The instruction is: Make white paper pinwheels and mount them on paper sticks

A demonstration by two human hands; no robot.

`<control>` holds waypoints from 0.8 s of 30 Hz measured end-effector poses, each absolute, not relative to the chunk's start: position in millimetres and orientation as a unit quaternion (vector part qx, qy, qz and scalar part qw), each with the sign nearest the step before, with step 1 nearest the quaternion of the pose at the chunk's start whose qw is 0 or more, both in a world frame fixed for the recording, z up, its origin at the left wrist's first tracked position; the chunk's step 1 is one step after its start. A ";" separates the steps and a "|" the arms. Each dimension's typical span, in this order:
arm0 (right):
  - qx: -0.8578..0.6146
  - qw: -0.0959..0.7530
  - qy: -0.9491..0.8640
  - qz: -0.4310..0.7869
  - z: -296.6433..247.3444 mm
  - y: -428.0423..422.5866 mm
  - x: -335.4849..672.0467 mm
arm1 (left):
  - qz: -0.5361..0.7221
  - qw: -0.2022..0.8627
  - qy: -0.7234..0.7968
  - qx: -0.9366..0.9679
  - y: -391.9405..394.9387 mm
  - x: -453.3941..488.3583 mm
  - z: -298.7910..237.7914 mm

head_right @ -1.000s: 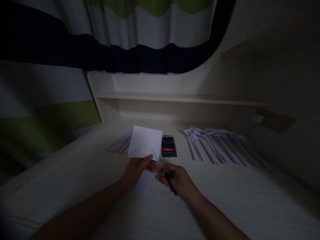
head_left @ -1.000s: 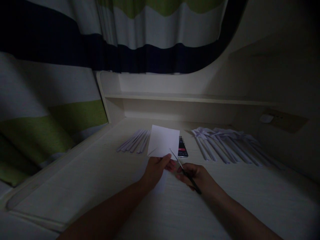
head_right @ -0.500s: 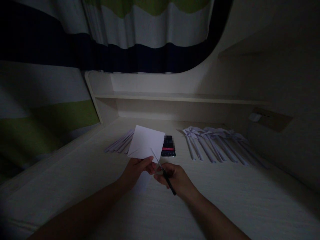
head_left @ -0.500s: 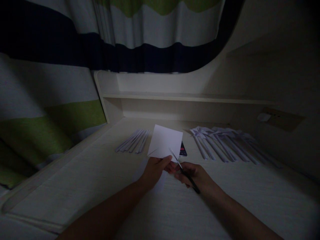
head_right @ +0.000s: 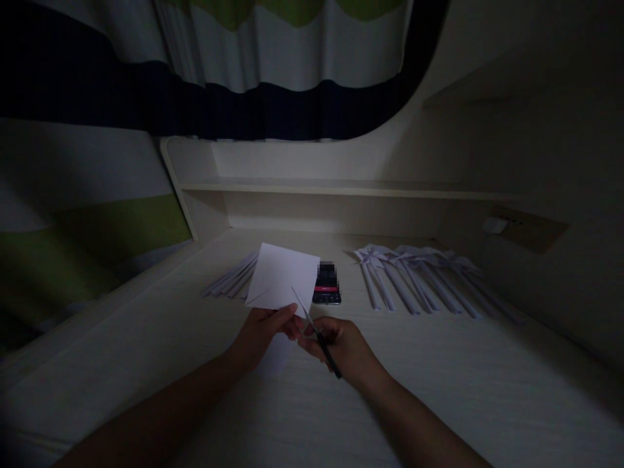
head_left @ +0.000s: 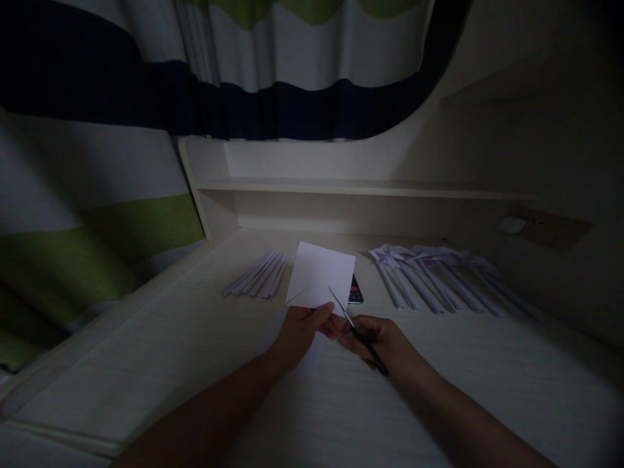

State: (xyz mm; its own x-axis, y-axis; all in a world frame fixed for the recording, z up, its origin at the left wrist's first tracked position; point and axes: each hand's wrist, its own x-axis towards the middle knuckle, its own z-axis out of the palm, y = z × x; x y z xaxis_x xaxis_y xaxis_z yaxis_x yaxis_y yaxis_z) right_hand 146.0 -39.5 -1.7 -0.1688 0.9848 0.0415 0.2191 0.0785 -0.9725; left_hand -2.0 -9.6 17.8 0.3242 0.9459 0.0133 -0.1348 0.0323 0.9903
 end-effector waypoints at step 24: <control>-0.519 0.399 -0.570 0.497 7.0 -41.7 145.6 | 0.562 0.577 0.374 0.460 -4.8 -2.4 15.1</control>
